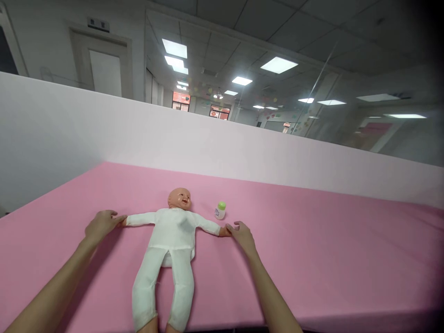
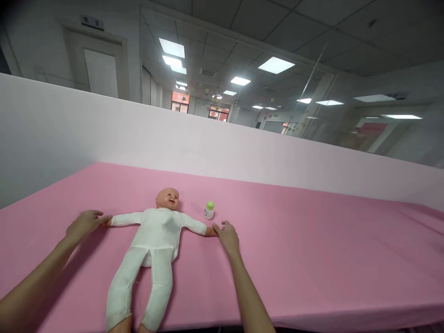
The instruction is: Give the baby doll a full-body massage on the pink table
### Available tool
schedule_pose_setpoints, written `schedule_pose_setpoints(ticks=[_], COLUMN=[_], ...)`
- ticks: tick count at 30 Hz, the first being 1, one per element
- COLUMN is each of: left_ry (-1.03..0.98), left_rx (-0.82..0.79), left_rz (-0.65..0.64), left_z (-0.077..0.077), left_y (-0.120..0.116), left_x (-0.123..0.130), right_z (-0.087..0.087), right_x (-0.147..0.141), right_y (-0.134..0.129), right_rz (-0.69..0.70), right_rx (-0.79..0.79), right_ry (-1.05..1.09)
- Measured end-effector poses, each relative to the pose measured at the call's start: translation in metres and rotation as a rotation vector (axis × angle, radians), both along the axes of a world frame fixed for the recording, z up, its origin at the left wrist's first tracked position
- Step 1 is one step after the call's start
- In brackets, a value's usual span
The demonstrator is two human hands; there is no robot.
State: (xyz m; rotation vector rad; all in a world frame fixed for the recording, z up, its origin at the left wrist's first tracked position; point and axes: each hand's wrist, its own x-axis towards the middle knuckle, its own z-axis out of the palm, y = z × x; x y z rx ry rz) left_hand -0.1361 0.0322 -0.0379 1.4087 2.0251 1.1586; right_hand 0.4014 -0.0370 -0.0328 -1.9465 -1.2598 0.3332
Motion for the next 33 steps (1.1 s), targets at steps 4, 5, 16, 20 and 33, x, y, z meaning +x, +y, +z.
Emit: schedule_pose_setpoints(ticks=[4, 5, 16, 20, 33], left_ry=[0.164, 0.069, -1.615, -1.621, -1.624], left_rx=[0.306, 0.378, -0.506, -0.461, 0.002], left_rz=[-0.171, -0.348, -0.513, -0.468, -0.627], left_z=[0.040, 0.048, 0.066, 0.056, 0.067], left_y=[-0.001, -0.004, -0.006, 0.002, -0.052], left_x=[0.089, 0.122, 0.362, 0.368, 0.328], right_z=[0.007, 0.009, -0.012, -0.022, 0.038], right_x=[-0.003, -0.005, -0.011, -0.006, -0.165], right_y=[0.016, 0.021, 0.060, 0.066, -0.002], right_rz=[0.103, 0.141, 0.442, 0.457, 0.566], right_rx=[0.263, 0.305, 0.339, 0.339, 0.439], right_ry=[-0.179, -0.205, -0.553, -0.545, -0.071])
